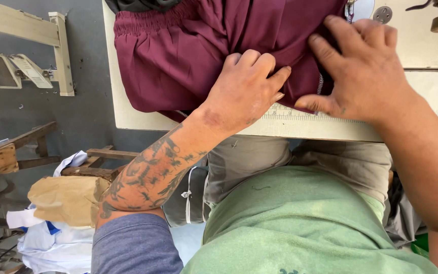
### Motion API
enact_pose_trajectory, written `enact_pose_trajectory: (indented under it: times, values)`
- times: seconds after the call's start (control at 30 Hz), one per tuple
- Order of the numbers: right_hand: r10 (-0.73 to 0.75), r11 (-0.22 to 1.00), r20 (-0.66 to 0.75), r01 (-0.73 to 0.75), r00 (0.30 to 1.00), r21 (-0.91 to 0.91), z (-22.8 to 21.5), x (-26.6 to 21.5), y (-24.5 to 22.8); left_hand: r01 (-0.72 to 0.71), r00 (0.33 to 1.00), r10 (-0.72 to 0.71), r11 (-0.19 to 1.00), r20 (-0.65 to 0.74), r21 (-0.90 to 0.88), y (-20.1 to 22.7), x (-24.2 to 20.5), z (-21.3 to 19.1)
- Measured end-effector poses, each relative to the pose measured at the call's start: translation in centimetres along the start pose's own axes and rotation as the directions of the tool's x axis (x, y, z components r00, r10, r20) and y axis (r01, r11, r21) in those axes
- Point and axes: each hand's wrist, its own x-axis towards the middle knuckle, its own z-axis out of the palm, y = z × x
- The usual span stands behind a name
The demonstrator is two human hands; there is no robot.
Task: Trimming loose threads from a pair of maroon shorts using scissors at a sewing workstation
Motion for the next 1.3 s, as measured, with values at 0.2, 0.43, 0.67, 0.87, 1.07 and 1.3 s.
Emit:
enact_pose_trajectory:
  times: [0.2, 0.43, 0.67, 0.87, 1.07, 1.3]
  values:
    - [-0.02, 1.0, -0.039, 0.021, 0.999, 0.022, -0.7, -0.4, -1.1, 0.014, 0.999, -0.017, 0.998, -0.05, -0.061, 0.1, -0.7, -0.5]
    - [0.064, 0.968, -0.037, -0.053, 0.997, 0.245, -1.1, -1.0, -0.2, 0.014, 0.998, -0.02, 0.994, -0.06, -0.111, 0.1, -1.2, -0.4]
    - [0.209, 0.869, -0.217, -0.079, 0.954, 0.488, -2.3, -6.6, 1.1, -0.06, 0.987, 0.023, 0.971, -0.156, -0.232, -1.1, -0.9, -5.1]
    - [0.203, 0.91, -0.122, -0.141, 0.972, 0.39, -2.3, -8.3, 0.1, -0.035, 0.978, -0.02, 0.967, -0.209, -0.253, -0.9, -0.8, -8.1]
    - [0.131, 0.931, -0.128, -0.077, 0.983, 0.358, -2.1, -7.1, -0.6, 0.021, 0.991, -0.042, 0.987, -0.126, -0.161, -0.9, -1.0, -7.5]
    - [0.117, 0.938, -0.079, -0.084, 0.99, 0.337, -2.4, -6.2, -0.7, 0.039, 0.99, -0.04, 0.999, -0.134, -0.011, -1.0, -0.4, -6.1]
